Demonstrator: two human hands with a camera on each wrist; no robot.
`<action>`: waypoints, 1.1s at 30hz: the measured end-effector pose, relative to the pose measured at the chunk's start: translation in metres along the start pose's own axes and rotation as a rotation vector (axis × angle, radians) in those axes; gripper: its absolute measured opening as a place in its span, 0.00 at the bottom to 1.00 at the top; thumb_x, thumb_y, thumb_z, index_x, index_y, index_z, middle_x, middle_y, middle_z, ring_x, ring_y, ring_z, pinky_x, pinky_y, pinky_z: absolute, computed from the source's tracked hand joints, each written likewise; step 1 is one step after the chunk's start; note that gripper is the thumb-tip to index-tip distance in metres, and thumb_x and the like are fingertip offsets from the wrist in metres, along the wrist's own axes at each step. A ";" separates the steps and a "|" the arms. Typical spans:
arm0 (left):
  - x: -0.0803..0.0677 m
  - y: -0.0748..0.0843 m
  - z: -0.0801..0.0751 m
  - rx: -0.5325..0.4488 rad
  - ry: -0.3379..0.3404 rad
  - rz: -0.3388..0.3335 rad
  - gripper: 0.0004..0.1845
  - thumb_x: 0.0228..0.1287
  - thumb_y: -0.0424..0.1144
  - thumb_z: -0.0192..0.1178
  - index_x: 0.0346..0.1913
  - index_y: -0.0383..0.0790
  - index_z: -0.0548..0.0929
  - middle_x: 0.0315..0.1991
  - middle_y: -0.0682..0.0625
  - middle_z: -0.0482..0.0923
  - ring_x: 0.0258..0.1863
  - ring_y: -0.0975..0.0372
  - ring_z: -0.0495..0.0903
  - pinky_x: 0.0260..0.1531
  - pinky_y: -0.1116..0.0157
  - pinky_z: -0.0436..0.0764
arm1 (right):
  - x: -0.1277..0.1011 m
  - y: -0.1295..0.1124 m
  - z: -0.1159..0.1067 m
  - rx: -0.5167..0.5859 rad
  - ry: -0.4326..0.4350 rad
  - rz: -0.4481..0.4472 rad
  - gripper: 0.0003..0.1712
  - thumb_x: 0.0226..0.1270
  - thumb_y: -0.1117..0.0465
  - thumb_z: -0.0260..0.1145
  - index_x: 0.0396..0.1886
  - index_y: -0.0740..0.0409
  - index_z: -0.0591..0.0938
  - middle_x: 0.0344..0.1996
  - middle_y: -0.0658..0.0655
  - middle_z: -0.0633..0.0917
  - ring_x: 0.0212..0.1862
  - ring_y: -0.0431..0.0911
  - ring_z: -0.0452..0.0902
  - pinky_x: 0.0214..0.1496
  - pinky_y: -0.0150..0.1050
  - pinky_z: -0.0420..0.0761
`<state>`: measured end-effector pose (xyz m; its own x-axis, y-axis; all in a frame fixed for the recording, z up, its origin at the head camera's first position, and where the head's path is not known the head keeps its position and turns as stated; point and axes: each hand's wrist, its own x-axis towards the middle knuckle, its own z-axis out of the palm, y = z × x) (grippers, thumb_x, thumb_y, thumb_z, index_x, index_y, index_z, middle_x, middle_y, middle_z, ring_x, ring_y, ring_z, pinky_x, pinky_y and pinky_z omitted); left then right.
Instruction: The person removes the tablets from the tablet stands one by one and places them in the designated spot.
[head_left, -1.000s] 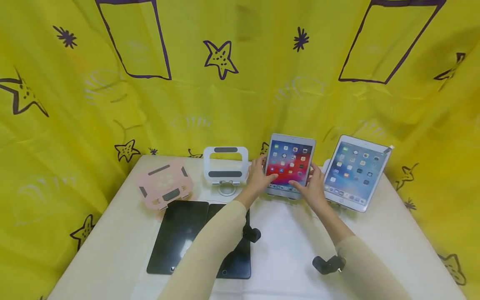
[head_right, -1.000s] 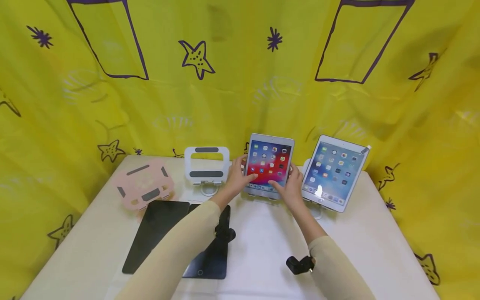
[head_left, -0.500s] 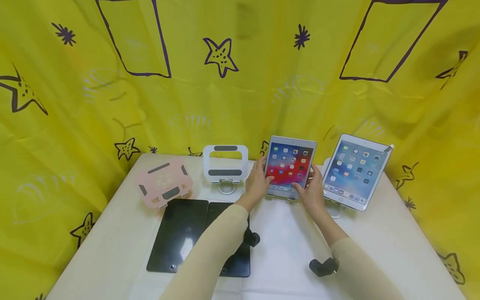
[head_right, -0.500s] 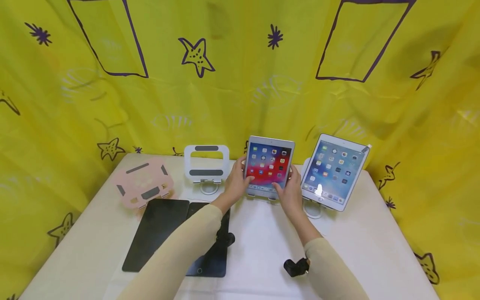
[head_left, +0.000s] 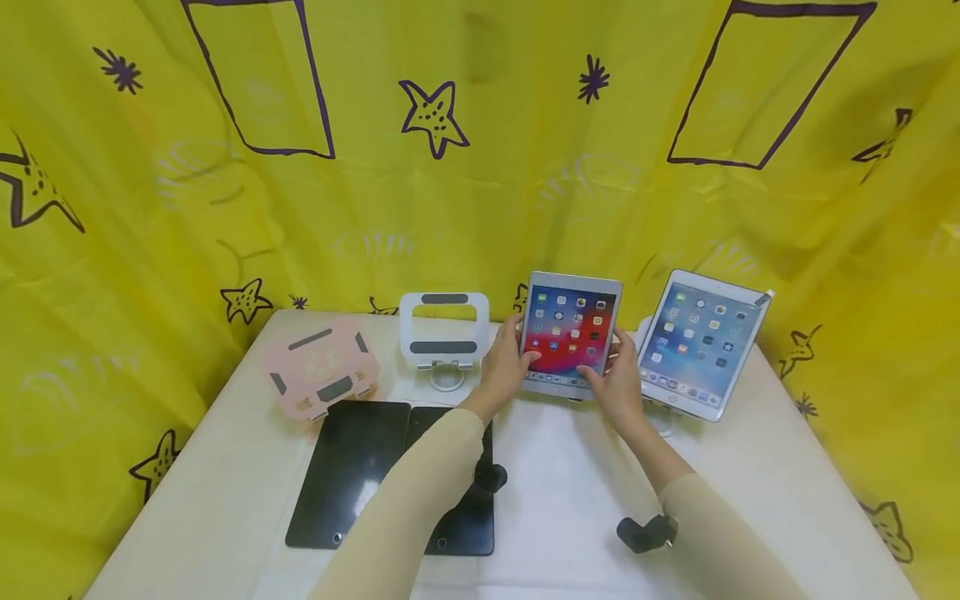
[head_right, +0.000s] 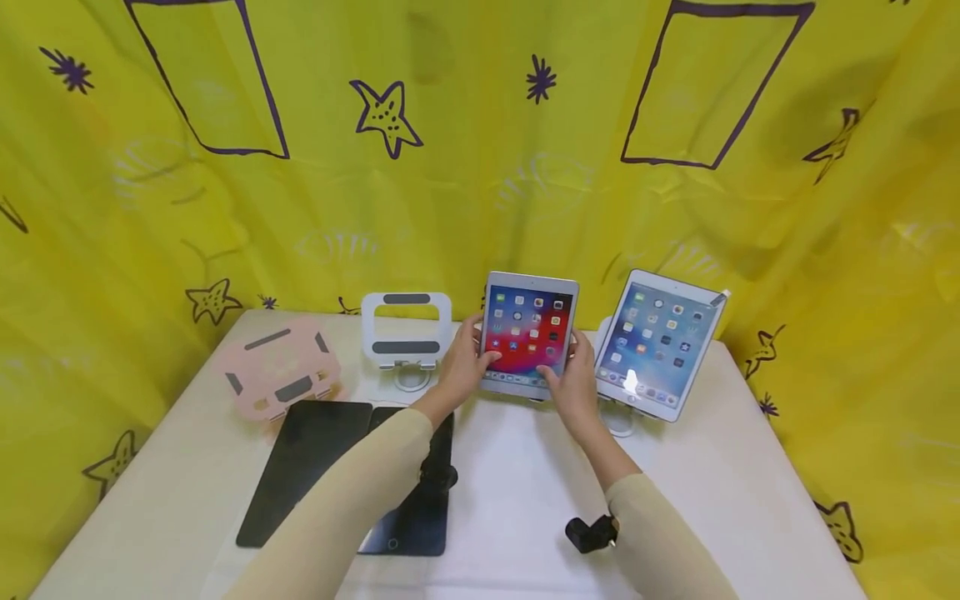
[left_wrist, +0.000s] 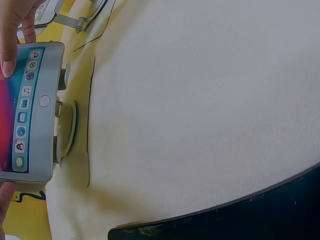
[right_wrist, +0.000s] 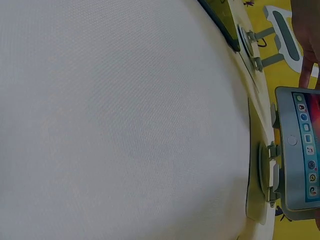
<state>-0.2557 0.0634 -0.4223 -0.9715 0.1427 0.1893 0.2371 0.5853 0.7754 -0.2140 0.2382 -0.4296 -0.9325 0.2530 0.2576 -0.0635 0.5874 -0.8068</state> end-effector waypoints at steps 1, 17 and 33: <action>0.000 0.000 -0.002 0.000 -0.004 0.012 0.35 0.60 0.39 0.64 0.68 0.45 0.59 0.51 0.46 0.73 0.48 0.58 0.75 0.50 0.59 0.77 | 0.000 -0.001 -0.001 -0.001 -0.002 0.000 0.45 0.58 0.67 0.69 0.70 0.63 0.53 0.48 0.66 0.71 0.44 0.53 0.70 0.45 0.42 0.74; -0.007 0.017 -0.029 -0.140 -0.096 -0.024 0.37 0.58 0.38 0.66 0.68 0.49 0.59 0.43 0.50 0.72 0.38 0.61 0.75 0.35 0.67 0.81 | -0.010 -0.026 -0.022 -0.018 -0.038 0.009 0.46 0.57 0.67 0.70 0.70 0.61 0.53 0.46 0.65 0.72 0.41 0.51 0.71 0.39 0.28 0.73; -0.041 0.011 -0.043 -0.200 -0.088 0.030 0.37 0.55 0.39 0.69 0.66 0.46 0.62 0.42 0.49 0.73 0.35 0.62 0.76 0.33 0.70 0.81 | -0.041 -0.046 -0.038 -0.068 -0.116 -0.024 0.47 0.57 0.66 0.70 0.70 0.62 0.52 0.48 0.65 0.71 0.45 0.51 0.70 0.40 0.28 0.74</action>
<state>-0.2129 0.0301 -0.3955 -0.9580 0.2324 0.1678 0.2531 0.4111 0.8758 -0.1597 0.2296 -0.3827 -0.9662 0.1498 0.2100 -0.0658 0.6443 -0.7619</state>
